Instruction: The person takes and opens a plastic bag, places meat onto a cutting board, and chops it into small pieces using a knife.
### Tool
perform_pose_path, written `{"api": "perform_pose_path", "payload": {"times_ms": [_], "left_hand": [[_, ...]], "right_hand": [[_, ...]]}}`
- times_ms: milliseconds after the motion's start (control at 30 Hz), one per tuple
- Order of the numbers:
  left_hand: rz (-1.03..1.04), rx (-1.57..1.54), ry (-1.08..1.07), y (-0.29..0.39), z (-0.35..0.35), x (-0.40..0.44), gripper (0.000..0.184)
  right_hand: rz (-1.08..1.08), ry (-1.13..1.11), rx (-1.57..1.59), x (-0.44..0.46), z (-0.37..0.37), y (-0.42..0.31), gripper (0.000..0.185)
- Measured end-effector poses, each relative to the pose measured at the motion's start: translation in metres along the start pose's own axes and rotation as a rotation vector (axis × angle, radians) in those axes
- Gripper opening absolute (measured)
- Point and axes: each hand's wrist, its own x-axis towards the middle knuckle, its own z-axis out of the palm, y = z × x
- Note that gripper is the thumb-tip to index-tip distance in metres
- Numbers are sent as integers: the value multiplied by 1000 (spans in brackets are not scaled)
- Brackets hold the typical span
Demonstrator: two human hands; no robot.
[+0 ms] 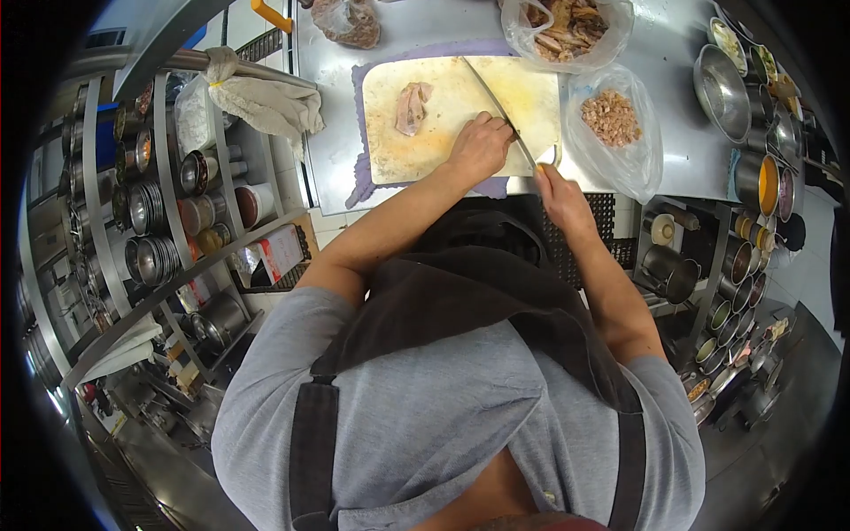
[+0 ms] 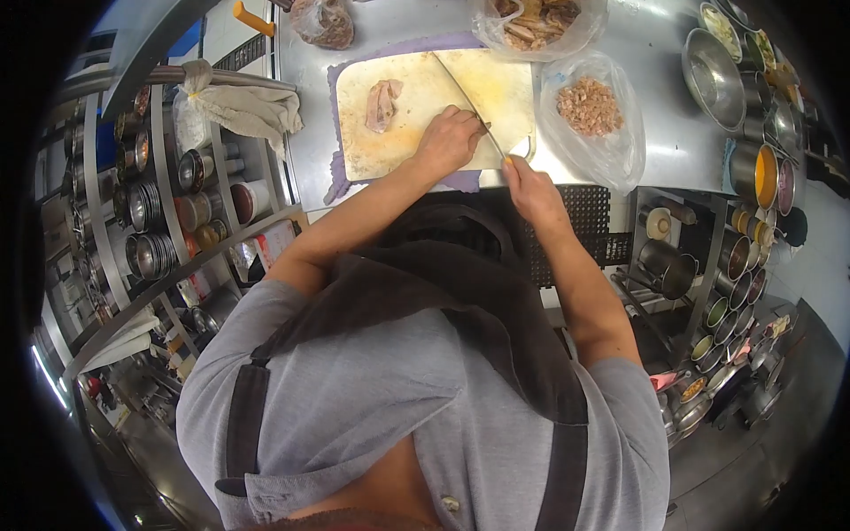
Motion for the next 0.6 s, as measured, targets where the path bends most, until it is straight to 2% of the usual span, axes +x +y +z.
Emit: {"api": "perform_pose_path", "payload": {"times_ms": [67,200,333,400,600], "left_hand": [[-4,-18,-5,0,1,0,10],[-12,-2,-11,5,-7,0,11],[-27,-29,75,10,-15,-2,11],[-41,-12,52,9,-18,-3,11],[-8,6,-12,5,-12,-3,11]], "right_hand": [[-70,60,-83,32,16,6,34],[-78,113,-14,44,19,5,33],[-54,102,26,25,8,2,33],[5,39,58,8,-4,-3,33],[-9,8,-20,-11,-2,4,34]]}}
